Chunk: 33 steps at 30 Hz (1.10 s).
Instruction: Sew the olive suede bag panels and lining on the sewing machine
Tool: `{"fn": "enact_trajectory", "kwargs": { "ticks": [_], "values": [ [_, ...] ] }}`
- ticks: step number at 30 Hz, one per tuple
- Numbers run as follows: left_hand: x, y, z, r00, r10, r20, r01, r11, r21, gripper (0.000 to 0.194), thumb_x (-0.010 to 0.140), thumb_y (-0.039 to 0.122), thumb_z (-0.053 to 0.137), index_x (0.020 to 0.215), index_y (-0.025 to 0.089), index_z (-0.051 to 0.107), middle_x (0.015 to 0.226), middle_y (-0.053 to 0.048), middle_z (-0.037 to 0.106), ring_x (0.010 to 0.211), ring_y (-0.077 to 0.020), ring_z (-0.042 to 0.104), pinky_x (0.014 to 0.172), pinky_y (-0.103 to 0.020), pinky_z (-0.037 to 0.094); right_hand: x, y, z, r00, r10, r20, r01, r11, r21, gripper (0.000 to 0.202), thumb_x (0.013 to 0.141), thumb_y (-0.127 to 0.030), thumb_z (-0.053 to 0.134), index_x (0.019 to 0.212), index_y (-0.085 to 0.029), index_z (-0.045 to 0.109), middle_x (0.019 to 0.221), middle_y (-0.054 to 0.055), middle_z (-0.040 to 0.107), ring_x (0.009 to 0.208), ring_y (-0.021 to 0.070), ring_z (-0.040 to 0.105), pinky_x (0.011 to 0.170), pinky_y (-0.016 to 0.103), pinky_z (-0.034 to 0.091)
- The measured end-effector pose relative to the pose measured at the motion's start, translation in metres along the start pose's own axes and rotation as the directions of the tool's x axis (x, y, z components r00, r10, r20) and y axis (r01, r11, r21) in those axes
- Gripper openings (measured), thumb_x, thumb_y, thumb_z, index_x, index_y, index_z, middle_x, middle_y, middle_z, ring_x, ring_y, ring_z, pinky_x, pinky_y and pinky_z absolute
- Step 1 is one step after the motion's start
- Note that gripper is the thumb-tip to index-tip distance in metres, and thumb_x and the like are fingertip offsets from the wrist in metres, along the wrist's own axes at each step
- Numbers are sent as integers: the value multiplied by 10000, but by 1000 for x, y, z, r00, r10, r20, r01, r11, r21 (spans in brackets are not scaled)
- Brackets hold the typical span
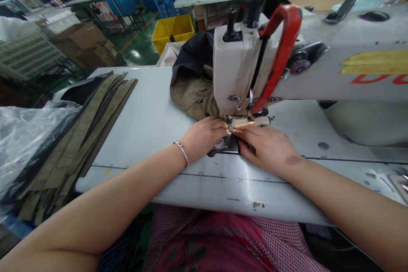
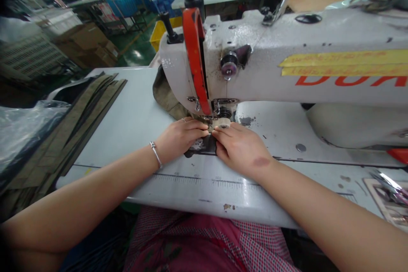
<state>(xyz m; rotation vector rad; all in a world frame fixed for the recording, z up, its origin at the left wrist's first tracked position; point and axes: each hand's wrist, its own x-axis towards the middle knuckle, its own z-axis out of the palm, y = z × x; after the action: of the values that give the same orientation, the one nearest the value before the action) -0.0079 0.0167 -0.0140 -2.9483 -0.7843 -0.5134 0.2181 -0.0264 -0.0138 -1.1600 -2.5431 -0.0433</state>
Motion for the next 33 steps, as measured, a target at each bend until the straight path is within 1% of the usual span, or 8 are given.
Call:
{"fn": "enact_trajectory", "kwargs": {
  "ticks": [7, 14, 21, 23, 25, 28, 30, 33],
  "values": [
    [8, -3, 1, 999, -41, -7, 41, 999, 26, 202, 904, 88, 526, 1015, 160, 677, 1090, -42, 683, 990, -169, 622, 923, -314, 507, 4, 3, 6, 998, 49, 35, -47, 998, -49, 361, 912, -223, 461, 1228, -132, 610, 1251, 96, 627, 1017, 249, 605, 867, 388, 500],
    [11, -4, 3, 998, -70, -4, 70, 998, 5, 213, 871, 52, 546, 987, 161, 687, 1089, -56, 690, 996, -172, 635, 946, -322, 499, 6, 3, 8, 995, 93, 29, -91, 994, -55, 359, 888, -222, 475, 1210, -141, 611, 1203, 85, 649, 984, 258, 608, 874, 393, 494],
    [4, -15, -1, 989, -144, -43, 137, 981, -138, 238, 894, 97, 507, 1014, 186, 692, 1128, -41, 682, 1062, -163, 619, 979, -317, 494, 6, 6, 14, 996, 90, -12, -90, 996, -5, 371, 882, -203, 468, 1219, -140, 611, 1210, 104, 639, 1059, 261, 591, 923, 404, 466],
    [3, -30, -7, 957, -284, -65, 278, 957, -87, 266, 931, 142, 457, 1090, 184, 666, 1198, -60, 651, 1122, -166, 595, 996, -321, 479, 5, 4, 14, 996, 88, -31, -89, 996, -21, 370, 882, -211, 473, 1218, -154, 618, 1179, 97, 656, 1062, 267, 589, 978, 441, 422],
    [4, -45, -12, 894, -448, -19, 447, 889, 102, 321, 966, 206, 411, 1229, 173, 592, 1324, -101, 576, 1234, -202, 531, 1046, -379, 434, 4, 3, 12, 995, 86, -52, -89, 995, -50, 364, 884, -217, 474, 1212, -171, 626, 1137, 87, 676, 1063, 272, 588, 1047, 492, 342],
    [3, -52, -15, 810, -577, 104, 518, 787, 335, 425, 978, 288, 409, 1363, 119, 473, 1447, -180, 449, 1341, -291, 429, 1083, -480, 372, 3, 2, 10, 994, 84, -76, -90, 993, -70, 370, 881, -206, 473, 1219, -182, 622, 1125, 74, 687, 1072, 259, 592, 1101, 513, 259],
    [-3, -38, -18, 783, -603, 150, 517, 766, 383, 483, 969, 299, 419, 1368, 28, 450, 1402, -272, 461, 1280, -353, 487, 1012, -512, 421, 2, 4, 11, 993, 84, -84, -89, 995, -53, 364, 880, -201, 475, 1212, -177, 623, 1149, 77, 681, 1082, 250, 591, 1111, 507, 252],
    [-22, 8, -34, 737, -628, 249, 487, 749, 450, 526, 955, 301, 419, 1303, -90, 477, 1153, -364, 592, 989, -402, 651, 746, -491, 523, 0, 5, 13, 993, 61, -98, -60, 998, 13, 362, 884, -198, 469, 1212, -171, 621, 1199, 93, 658, 1120, 258, 573, 1083, 507, 308]
  ]
}}
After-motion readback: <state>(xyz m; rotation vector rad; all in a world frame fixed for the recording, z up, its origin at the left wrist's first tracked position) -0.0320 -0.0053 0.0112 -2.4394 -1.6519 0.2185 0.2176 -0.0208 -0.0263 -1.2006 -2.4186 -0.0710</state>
